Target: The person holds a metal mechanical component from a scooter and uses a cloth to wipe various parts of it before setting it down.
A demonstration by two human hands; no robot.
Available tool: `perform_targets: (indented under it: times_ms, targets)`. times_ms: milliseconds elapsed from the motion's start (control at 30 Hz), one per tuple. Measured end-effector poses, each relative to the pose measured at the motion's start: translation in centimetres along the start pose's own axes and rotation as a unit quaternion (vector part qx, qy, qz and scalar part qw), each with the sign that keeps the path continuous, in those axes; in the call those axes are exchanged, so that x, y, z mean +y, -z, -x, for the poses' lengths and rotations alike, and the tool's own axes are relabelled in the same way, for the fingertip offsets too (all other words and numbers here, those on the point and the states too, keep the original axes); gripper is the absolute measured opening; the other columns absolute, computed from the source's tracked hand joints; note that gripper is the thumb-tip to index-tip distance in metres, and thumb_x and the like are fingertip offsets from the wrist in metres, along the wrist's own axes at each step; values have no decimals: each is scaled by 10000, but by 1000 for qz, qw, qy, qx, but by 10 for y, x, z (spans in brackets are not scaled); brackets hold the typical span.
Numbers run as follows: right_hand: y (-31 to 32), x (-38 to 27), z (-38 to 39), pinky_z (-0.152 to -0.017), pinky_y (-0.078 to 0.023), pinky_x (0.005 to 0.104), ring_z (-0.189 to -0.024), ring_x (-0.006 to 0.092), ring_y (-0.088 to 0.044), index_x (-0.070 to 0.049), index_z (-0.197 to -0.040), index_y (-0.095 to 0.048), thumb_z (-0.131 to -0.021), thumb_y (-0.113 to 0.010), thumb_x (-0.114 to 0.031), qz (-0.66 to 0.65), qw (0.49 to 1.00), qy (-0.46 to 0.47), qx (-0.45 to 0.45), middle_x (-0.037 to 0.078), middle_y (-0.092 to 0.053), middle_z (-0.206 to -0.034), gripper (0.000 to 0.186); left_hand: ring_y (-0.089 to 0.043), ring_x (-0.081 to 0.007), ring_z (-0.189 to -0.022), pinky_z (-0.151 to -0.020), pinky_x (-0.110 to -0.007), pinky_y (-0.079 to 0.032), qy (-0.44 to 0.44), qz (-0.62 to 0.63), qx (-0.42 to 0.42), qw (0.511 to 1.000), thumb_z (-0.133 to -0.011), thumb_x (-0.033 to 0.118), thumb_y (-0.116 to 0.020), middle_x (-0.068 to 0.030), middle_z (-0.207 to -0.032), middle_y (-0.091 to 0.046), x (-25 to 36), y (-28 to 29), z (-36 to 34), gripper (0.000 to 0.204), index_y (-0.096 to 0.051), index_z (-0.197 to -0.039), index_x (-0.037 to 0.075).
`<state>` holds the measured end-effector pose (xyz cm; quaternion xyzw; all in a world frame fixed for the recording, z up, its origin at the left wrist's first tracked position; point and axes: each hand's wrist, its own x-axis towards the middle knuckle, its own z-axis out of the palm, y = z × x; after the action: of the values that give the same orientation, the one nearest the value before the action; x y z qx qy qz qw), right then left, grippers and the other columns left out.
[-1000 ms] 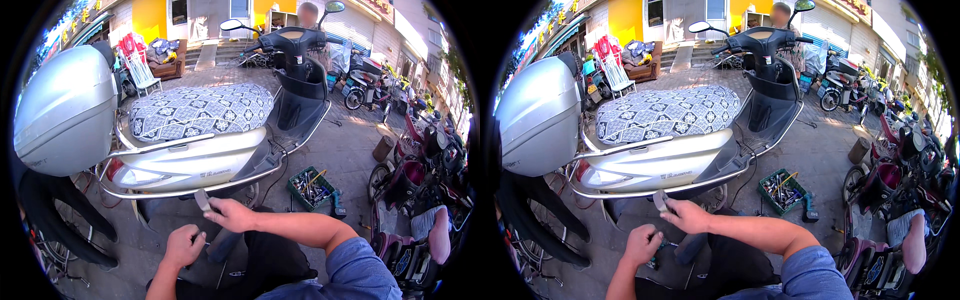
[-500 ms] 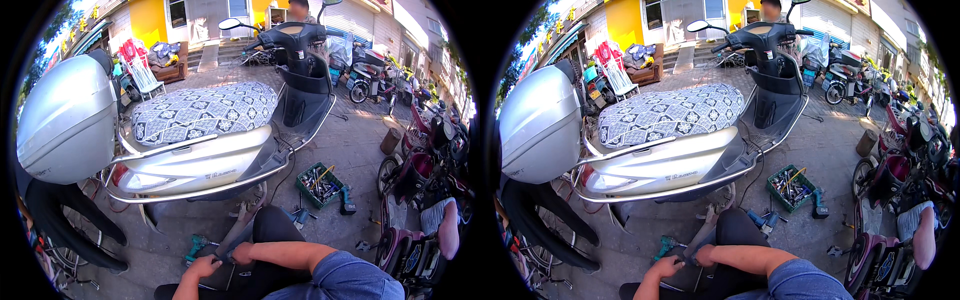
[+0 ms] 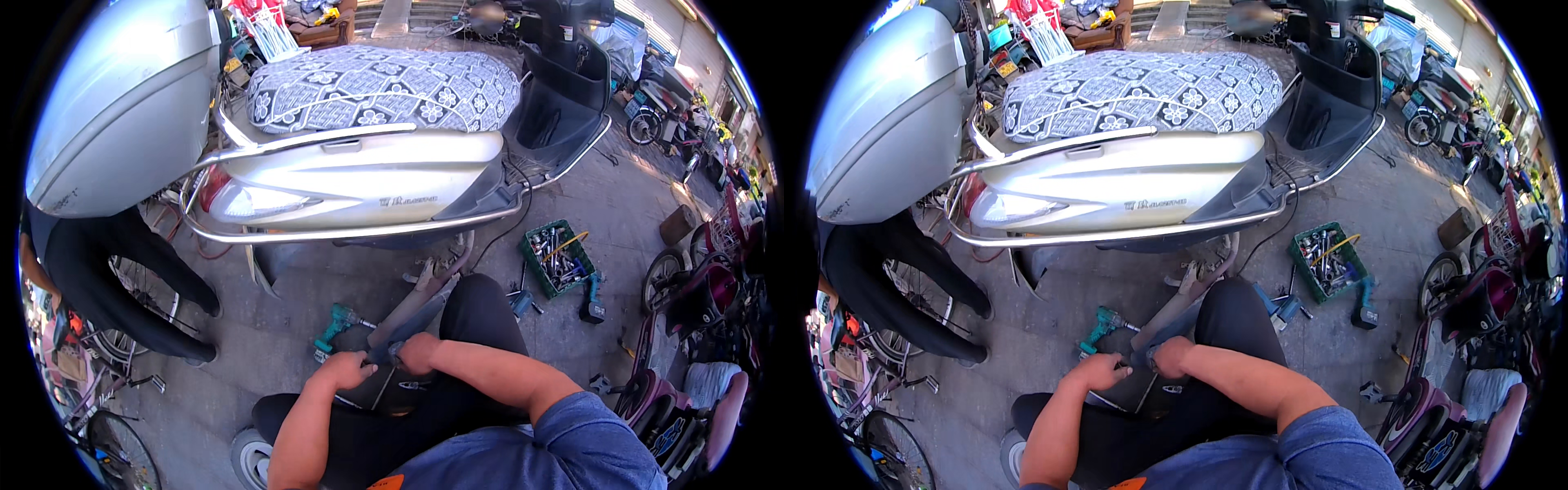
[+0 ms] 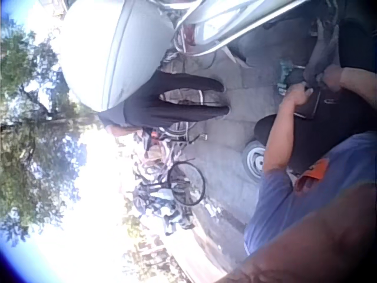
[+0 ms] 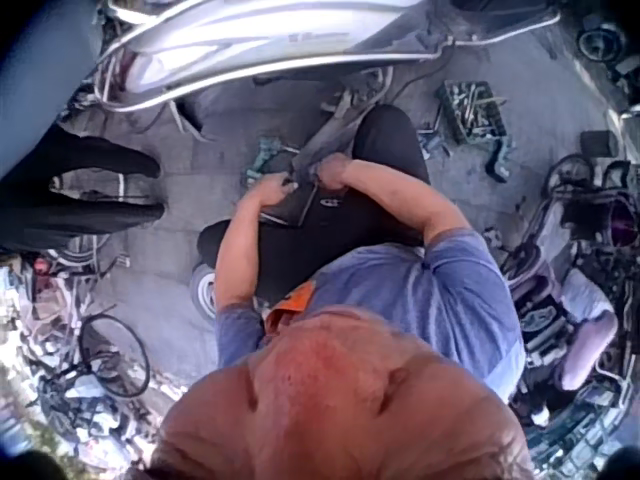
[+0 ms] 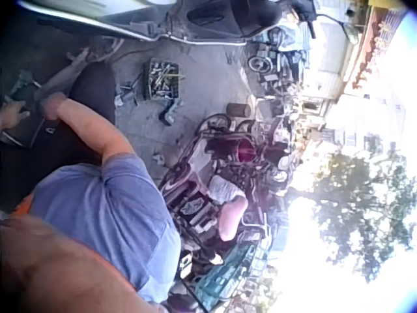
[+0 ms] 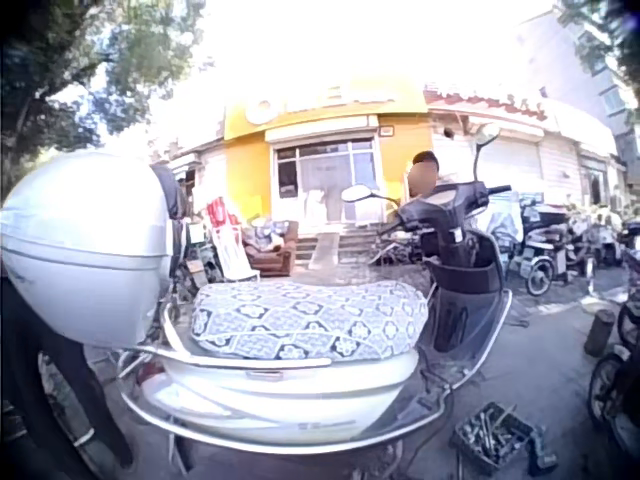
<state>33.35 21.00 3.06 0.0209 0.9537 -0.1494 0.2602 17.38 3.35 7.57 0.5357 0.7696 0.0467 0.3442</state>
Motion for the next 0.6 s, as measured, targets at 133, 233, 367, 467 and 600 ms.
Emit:
perform_targets:
  times_ms: [133, 233, 367, 467, 600]
  targets:
    - [-6, -1, -5, -893, -546, 490, -1035, 375, -701, -52, -1051, -747, -950, -566, -370, 5, 1000, 12, -15, 181, -740, -1083, 379, -663, -440, -1091, -920, -492, -522, -4, -1, -31, 1000, -954, 523, -608, -267, -1136, -701, -15, -15, -5, 569, -671, -1215, 22]
    - [-7, 0, -6, -889, -546, 488, -1034, 378, -702, -52, -1054, -745, -954, -561, -362, 11, 1000, 15, -23, 185, -739, -1084, 374, -657, -424, -1127, -963, -489, -513, 8, -26, -61, 998, -956, 536, -594, -248, -1163, -706, -3, -5, -10, 582, -680, -1225, 27]
    - [-5, 4, -5, -883, -545, 495, -1023, 389, -703, -52, -1044, -745, -953, -558, -356, 4, 999, 28, -17, 187, -740, -1078, 368, -654, -413, -1146, -981, -477, -509, 5, -20, -69, 997, -957, 543, -591, -242, -1182, -703, -13, -11, -24, 586, -680, -1242, 38]
    - [-14, 8, -7, -872, -547, 500, -1009, 393, -706, -56, -1040, -747, -951, -555, -350, 9, 999, 33, -15, 188, -742, -1065, 362, -654, -407, -1153, -984, -473, -509, -5, -9, -78, 997, -953, 544, -595, -239, -1192, -702, -15, -16, -29, 588, -680, -1245, 40]
    - [-23, 8, -5, -859, -550, 501, -999, 391, -710, -65, -1041, -750, -942, -549, -344, -11, 1000, 23, -18, 191, -743, -1051, 358, -660, -401, -1142, -976, -468, -512, -16, -38, -73, 996, -941, 549, -610, -233, -1188, -706, -6, -13, -23, 595, -685, -1238, 39]
